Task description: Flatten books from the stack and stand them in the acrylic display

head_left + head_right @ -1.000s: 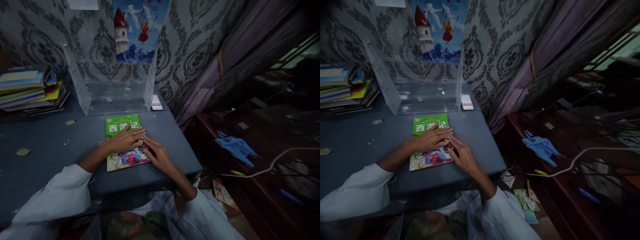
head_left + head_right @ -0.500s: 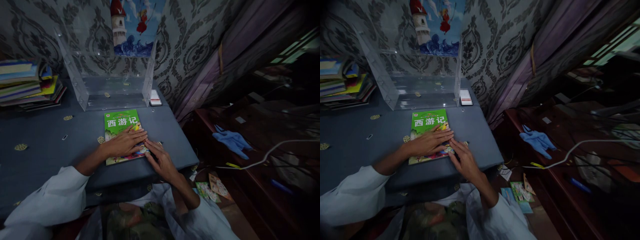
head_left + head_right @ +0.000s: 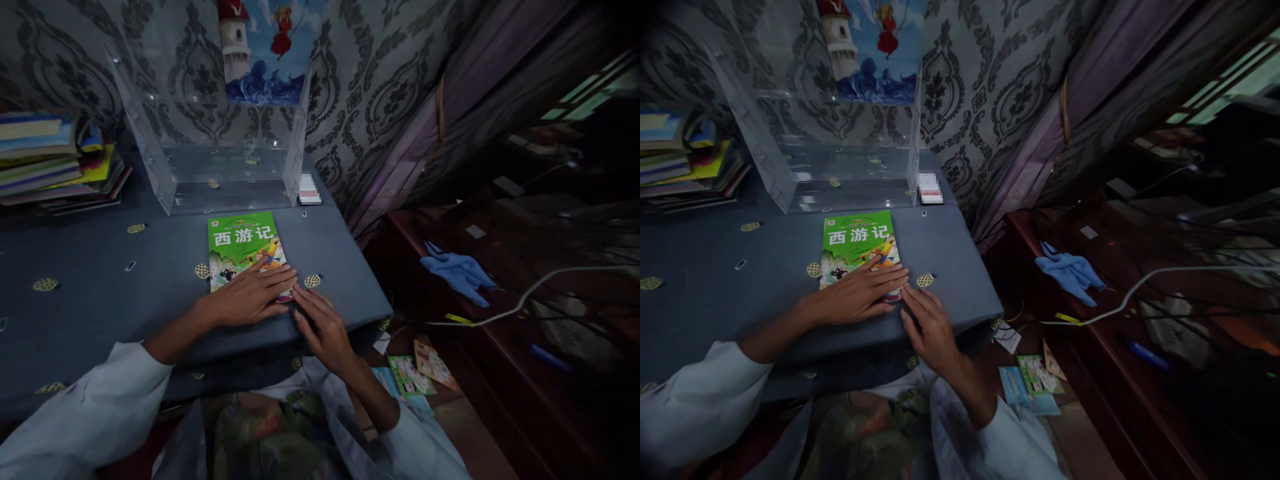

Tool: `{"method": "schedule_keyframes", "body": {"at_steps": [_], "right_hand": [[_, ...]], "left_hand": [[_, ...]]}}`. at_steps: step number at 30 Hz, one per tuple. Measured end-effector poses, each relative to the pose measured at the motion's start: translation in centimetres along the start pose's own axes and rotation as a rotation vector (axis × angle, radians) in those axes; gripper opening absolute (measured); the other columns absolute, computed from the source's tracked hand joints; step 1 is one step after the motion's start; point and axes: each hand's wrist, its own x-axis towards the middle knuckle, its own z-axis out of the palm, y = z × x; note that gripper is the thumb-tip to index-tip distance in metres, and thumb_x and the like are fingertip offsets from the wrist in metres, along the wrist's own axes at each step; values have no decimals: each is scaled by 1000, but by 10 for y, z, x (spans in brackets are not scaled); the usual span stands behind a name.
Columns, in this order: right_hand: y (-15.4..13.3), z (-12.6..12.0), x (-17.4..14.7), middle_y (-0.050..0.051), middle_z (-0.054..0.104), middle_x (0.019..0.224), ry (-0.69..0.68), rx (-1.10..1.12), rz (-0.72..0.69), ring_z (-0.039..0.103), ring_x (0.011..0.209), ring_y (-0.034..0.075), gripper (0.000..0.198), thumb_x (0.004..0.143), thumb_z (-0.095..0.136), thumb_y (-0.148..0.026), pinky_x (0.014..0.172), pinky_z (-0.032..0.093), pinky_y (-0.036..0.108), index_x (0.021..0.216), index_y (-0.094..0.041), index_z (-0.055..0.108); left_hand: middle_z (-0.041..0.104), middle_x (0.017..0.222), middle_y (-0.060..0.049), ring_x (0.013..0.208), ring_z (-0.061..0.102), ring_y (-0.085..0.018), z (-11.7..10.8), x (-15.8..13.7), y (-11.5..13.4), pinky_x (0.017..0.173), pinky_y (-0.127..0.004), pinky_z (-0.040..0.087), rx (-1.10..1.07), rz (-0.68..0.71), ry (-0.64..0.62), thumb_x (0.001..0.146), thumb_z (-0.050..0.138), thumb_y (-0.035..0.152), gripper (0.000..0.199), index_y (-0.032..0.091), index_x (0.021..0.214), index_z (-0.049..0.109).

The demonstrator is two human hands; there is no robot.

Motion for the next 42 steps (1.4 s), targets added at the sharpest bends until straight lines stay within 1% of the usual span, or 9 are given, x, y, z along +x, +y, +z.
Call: {"method": "schedule_keyframes", "body": {"at_steps": [6, 10, 12, 16, 21, 26, 34, 39, 42], "right_hand": [[-3, 2, -10, 11, 66, 137, 55, -13, -14, 65, 124, 22, 51, 100, 50, -15, 107, 53, 45, 150, -25, 48], [-3, 3, -12, 10, 67, 136, 65, -19, -1, 66, 123, 23, 51, 99, 50, -14, 107, 54, 45, 149, -25, 50], [-3, 4, -12, 11, 68, 134, 67, -36, 8, 67, 121, 23, 49, 99, 49, -14, 106, 55, 46, 147, -26, 52], [0, 7, -14, 11, 68, 134, 75, -56, 10, 67, 121, 24, 49, 98, 48, -13, 104, 55, 47, 146, -25, 54], [2, 8, -16, 12, 67, 135, 103, -72, -36, 67, 121, 24, 54, 97, 50, -11, 103, 56, 46, 149, -25, 49], [2, 9, -16, 12, 66, 136, 109, -54, -54, 66, 122, 23, 57, 96, 49, -8, 103, 55, 44, 151, -25, 46], [2, 10, -16, 11, 68, 134, 107, -49, -29, 68, 120, 24, 54, 97, 48, -9, 103, 56, 46, 148, -27, 51], [3, 8, -16, 11, 68, 134, 82, -48, -13, 68, 120, 24, 51, 98, 49, -11, 103, 56, 47, 146, -27, 54], [3, 6, -15, 11, 67, 135, 67, -48, -19, 67, 120, 24, 50, 98, 49, -11, 102, 56, 46, 146, -27, 54]], "left_hand": [[38, 161, -9, 154, 26, -19, 3, -7, 15, 128, -44, 6, 39, -17, 0, 107, 31, 52, 59, 18, 155, 32], [42, 159, -12, 151, 32, -19, 8, -7, 29, 128, -45, 9, 90, -69, 27, 106, 34, 50, 59, 15, 153, 36], [44, 157, -13, 149, 36, -21, 12, -6, 38, 127, -47, 12, 131, -117, 53, 106, 35, 50, 58, 13, 151, 40], [44, 157, -14, 148, 38, -23, 24, -2, 60, 125, -49, 22, 202, -268, 108, 106, 36, 50, 59, 11, 150, 44], [41, 158, -13, 148, 38, -24, 35, 4, 79, 122, -48, 30, 231, -428, 112, 105, 36, 51, 61, 10, 150, 45], [40, 159, -12, 148, 38, -25, 37, 3, 85, 122, -49, 31, 240, -467, 139, 105, 37, 51, 62, 10, 151, 43], [43, 157, -13, 149, 37, -24, 39, -14, 90, 125, -48, 27, 242, -477, 181, 104, 39, 49, 61, 10, 150, 44], [42, 158, -15, 151, 33, -26, 41, -27, 91, 126, -48, 25, 256, -513, 160, 102, 46, 49, 66, 9, 153, 39], [40, 159, -15, 150, 34, -27, 43, -35, 91, 125, -49, 26, 270, -527, 151, 101, 45, 51, 67, 9, 153, 39]]}}
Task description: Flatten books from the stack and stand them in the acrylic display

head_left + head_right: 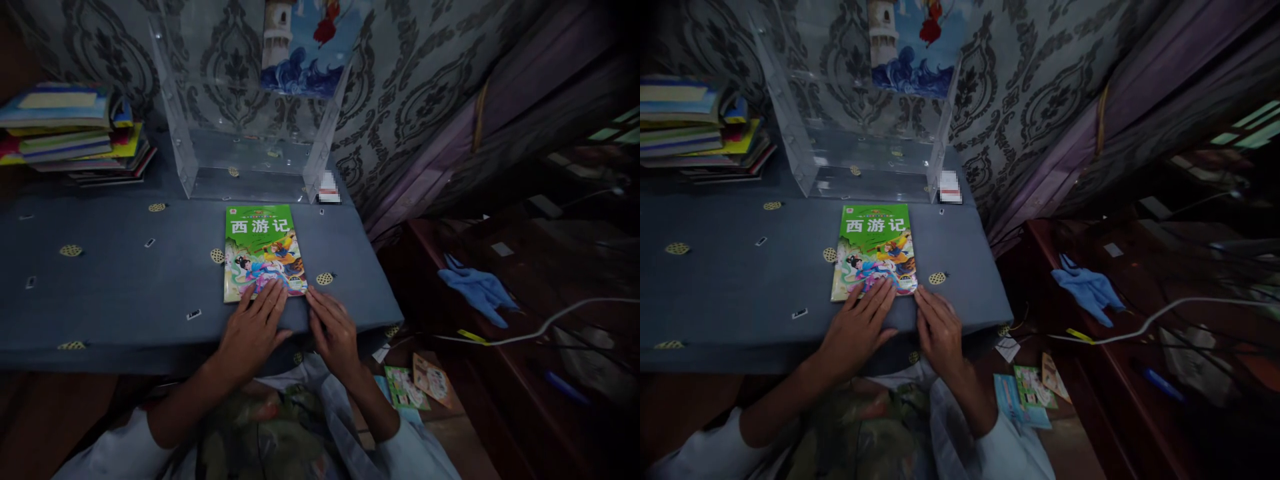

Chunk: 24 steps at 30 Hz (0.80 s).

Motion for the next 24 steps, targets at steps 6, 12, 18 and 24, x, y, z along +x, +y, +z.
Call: {"method": "schedule_keyframes", "body": {"at_steps": [6, 12, 18, 24], "right_hand": [[-1, -2, 1, 10, 67, 135, 4, 21, 1, 67, 122, 24, 52, 98, 50, -10, 103, 56, 47, 147, -28, 53], [0, -4, 2, 10, 67, 136, -26, 49, 29, 67, 122, 25, 49, 98, 50, -13, 104, 55, 48, 145, -28, 55], [-3, -7, 5, 11, 67, 135, -16, 35, -19, 65, 124, 26, 54, 97, 52, -12, 103, 55, 48, 148, -29, 51], [-3, -7, 8, 11, 67, 136, -17, -31, -97, 62, 128, 27, 57, 96, 54, -11, 106, 51, 53, 150, -28, 47]], "left_hand": [[36, 161, -17, 151, 33, -28, -5, -14, -8, 123, -49, 30, 19, -25, -1, 102, 43, 50, 69, 7, 155, 36], [38, 159, -17, 150, 34, -29, -6, -28, -16, 122, -50, 31, 20, -40, 7, 102, 43, 46, 68, 8, 157, 31], [41, 157, -18, 149, 37, -28, -5, -38, -24, 120, -47, 35, 31, -22, 41, 104, 39, 44, 64, 6, 155, 34], [45, 155, -19, 147, 40, -27, -9, -45, -33, 118, -43, 38, 22, 30, 93, 105, 40, 41, 59, 5, 152, 37]]}}
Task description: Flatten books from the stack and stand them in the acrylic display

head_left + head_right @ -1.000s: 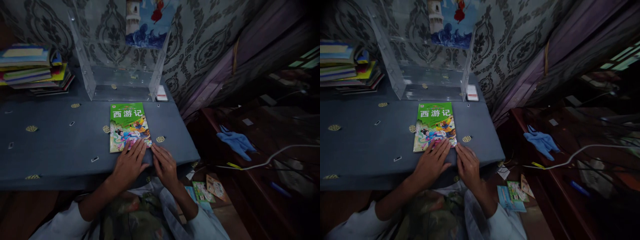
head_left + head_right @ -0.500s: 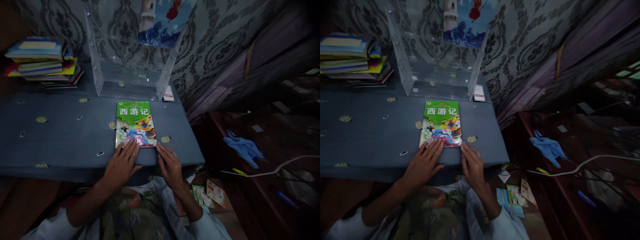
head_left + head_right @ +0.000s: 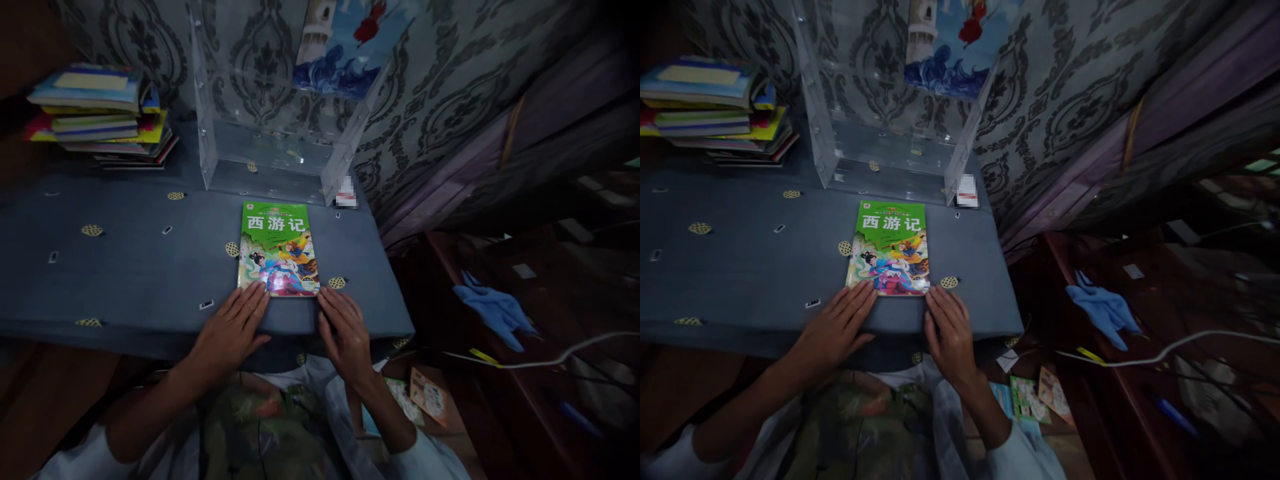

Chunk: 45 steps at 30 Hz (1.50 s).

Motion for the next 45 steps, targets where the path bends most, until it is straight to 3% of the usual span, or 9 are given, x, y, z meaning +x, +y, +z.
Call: {"method": "schedule_keyframes", "body": {"at_steps": [11, 18, 33, 45], "right_hand": [[-6, -3, 16, 15, 62, 141, -205, -63, -200, 54, 137, 27, 65, 98, 50, -11, 114, 44, 55, 159, -21, 30], [-29, 19, 25, 21, 50, 152, -317, -56, -303, 31, 151, 27, 66, 102, 43, -17, 117, 42, 55, 161, -9, 14], [-7, 3, 3, 15, 47, 155, -202, -62, -90, 37, 148, 28, 71, 101, 47, -11, 118, 40, 57, 162, -21, 14], [-7, 4, 3, 14, 49, 153, -184, -27, -80, 39, 147, 27, 71, 100, 48, -11, 118, 41, 57, 162, -24, 15]], "left_hand": [[50, 152, -18, 146, 42, -27, 1, -3, -2, 120, -42, 38, -10, 8, 72, 106, 38, 33, 50, 5, 147, 42], [48, 153, -20, 147, 39, -28, 2, -5, -2, 120, -44, 36, -54, -7, 73, 104, 43, 30, 53, 4, 150, 39], [49, 152, -19, 145, 43, -28, -2, -2, -1, 119, -44, 37, -51, -7, 72, 106, 39, 27, 60, 5, 159, 22], [51, 151, -19, 144, 44, -28, -1, -2, -2, 118, -44, 39, -8, 7, 78, 105, 40, 29, 53, 3, 152, 36]]}}
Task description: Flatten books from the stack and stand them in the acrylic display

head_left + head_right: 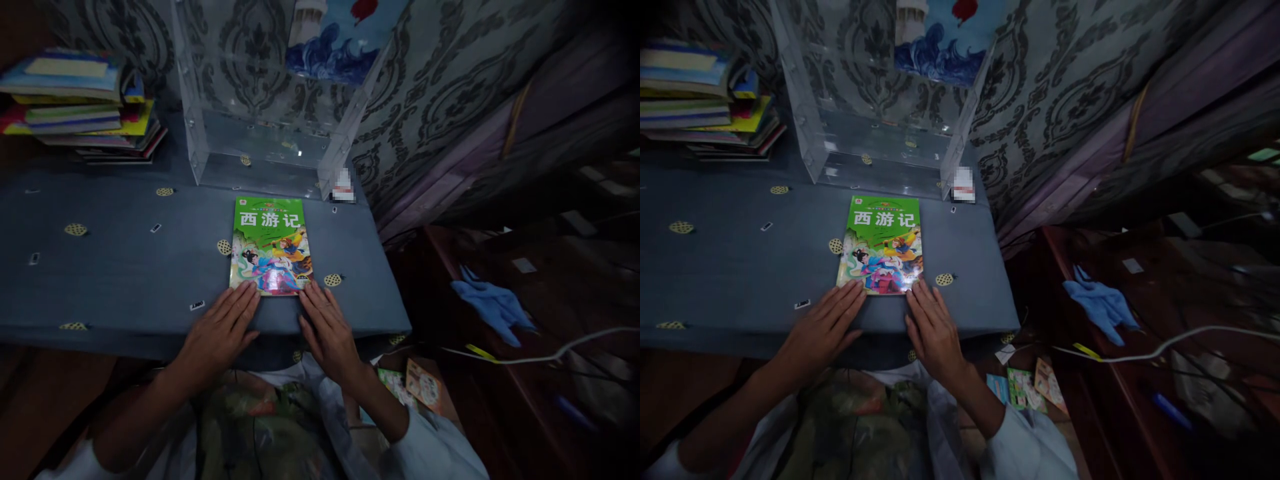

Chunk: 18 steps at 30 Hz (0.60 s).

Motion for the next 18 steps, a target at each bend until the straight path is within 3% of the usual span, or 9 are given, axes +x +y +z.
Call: {"method": "schedule_keyframes", "body": {"at_steps": [10, 18], "right_hand": [[1, 1, -1, 14, 49, 153, 8, 11, -7, 40, 146, 27, 69, 100, 49, -10, 118, 40, 57, 161, -22, 20], [3, 2, -1, 14, 51, 152, 36, 6, -24, 42, 145, 27, 69, 98, 50, -9, 117, 41, 55, 161, -22, 23]], "left_hand": [[50, 152, -18, 145, 43, -27, -3, 1, 0, 118, -43, 39, -41, -7, -15, 106, 39, 31, 53, 5, 152, 37], [48, 153, -19, 145, 43, -26, -6, 2, 0, 117, -43, 42, -61, -18, -40, 106, 39, 32, 60, 7, 158, 25]]}}
